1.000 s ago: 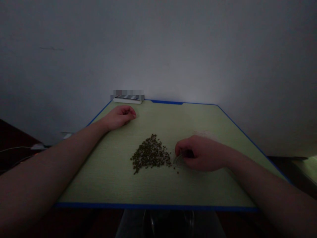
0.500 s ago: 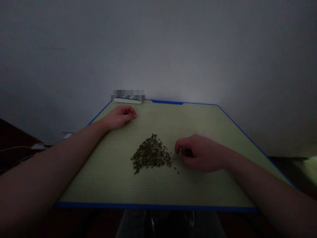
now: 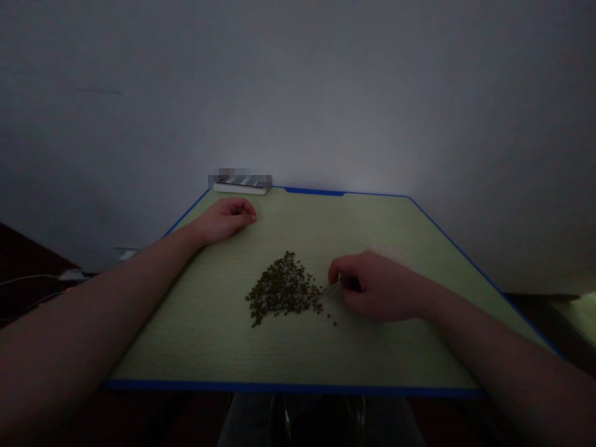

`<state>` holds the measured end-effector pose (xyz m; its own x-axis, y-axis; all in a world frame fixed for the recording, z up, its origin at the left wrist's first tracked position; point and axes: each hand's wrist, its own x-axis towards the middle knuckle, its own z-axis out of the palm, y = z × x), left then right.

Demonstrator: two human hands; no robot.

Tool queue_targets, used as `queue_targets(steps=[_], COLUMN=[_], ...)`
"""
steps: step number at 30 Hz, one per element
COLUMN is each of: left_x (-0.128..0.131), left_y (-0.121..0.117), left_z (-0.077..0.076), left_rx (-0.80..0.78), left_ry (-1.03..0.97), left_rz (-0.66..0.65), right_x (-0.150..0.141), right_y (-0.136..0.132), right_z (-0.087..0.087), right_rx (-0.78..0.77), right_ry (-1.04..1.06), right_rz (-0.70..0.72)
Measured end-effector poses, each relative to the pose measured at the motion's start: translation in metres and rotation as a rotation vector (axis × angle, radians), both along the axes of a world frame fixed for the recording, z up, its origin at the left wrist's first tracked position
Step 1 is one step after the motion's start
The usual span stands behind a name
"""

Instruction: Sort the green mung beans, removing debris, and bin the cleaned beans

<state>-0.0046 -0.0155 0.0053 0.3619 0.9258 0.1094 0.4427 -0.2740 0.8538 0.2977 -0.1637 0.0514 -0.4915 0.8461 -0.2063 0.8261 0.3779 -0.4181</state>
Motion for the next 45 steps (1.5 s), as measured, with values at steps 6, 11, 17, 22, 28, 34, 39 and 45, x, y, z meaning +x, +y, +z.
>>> queue_targets(steps=[6,11,17,22,28,34,39,45], left_x=[0.000,0.001,0.001,0.000,0.001,0.001,0.002,0.001], left_y=[0.000,0.000,0.000,0.000,-0.001,-0.001,-0.002,-0.001], left_z=[0.000,0.001,0.000,0.000,0.001,0.001,0.001,0.002], left_rx=[0.004,-0.004,-0.006,0.011,-0.002,-0.016,-0.001,0.019], left_ry=[0.007,0.002,-0.018,-0.006,-0.009,-0.015,-0.015,0.010], left_rz=[0.005,0.001,-0.002,-0.005,0.002,0.013,0.003,-0.004], right_x=[0.005,0.003,0.003,0.003,0.001,-0.003,0.001,0.009], right_y=[0.006,0.004,0.005,0.006,0.006,0.003,0.007,0.013], right_z=[0.001,0.000,-0.001,-0.004,-0.007,-0.009,-0.007,-0.003], right_rx=[-0.002,-0.005,0.012,0.019,0.033,0.046,0.071,0.041], right_ry=[-0.040,-0.020,-0.027,-0.013,0.025,0.039,-0.017,-0.064], right_rz=[-0.049,-0.035,-0.051,-0.071,-0.046,-0.056,-0.131,-0.174])
